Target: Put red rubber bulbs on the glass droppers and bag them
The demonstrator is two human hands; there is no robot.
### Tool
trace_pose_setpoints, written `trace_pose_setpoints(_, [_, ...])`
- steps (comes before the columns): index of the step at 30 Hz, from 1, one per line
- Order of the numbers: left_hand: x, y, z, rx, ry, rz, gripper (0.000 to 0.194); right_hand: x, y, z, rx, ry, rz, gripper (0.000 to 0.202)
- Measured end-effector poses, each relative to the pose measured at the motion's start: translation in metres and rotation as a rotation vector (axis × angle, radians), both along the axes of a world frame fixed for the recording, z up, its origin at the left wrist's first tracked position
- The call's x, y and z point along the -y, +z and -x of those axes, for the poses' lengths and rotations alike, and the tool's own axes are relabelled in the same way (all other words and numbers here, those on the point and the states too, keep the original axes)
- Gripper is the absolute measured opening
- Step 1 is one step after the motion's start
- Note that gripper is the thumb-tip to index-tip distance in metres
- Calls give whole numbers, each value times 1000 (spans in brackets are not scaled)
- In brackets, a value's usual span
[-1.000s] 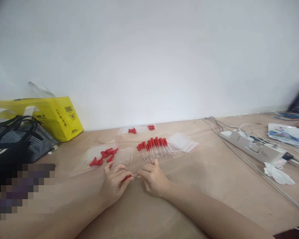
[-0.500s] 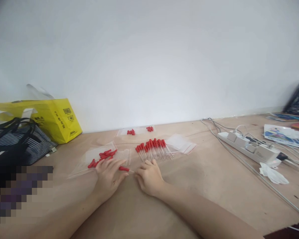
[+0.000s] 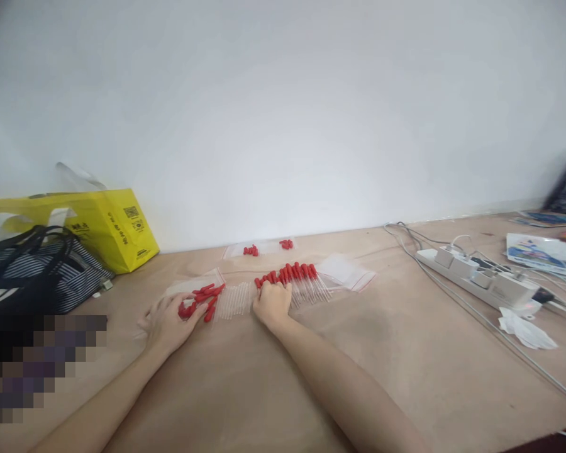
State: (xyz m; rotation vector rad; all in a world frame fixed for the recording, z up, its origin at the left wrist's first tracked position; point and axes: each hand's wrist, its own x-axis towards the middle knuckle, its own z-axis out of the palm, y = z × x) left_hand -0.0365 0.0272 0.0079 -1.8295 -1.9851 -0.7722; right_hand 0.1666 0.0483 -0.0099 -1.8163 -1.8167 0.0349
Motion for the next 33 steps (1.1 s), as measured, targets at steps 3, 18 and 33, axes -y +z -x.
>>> trace_pose_setpoints(3, [-1, 2, -3, -45, 17, 6, 21, 2, 1, -1, -17, 11, -29, 12])
trace_pose_setpoints(18, [-63, 9, -27, -212, -160, 122, 18, 68, -9, -60, -13, 299, -195, 14])
trace_pose_setpoints(33, [9, 2, -89, 98, -556, 36, 25, 69, 0, -59, -246, 397, -92, 23])
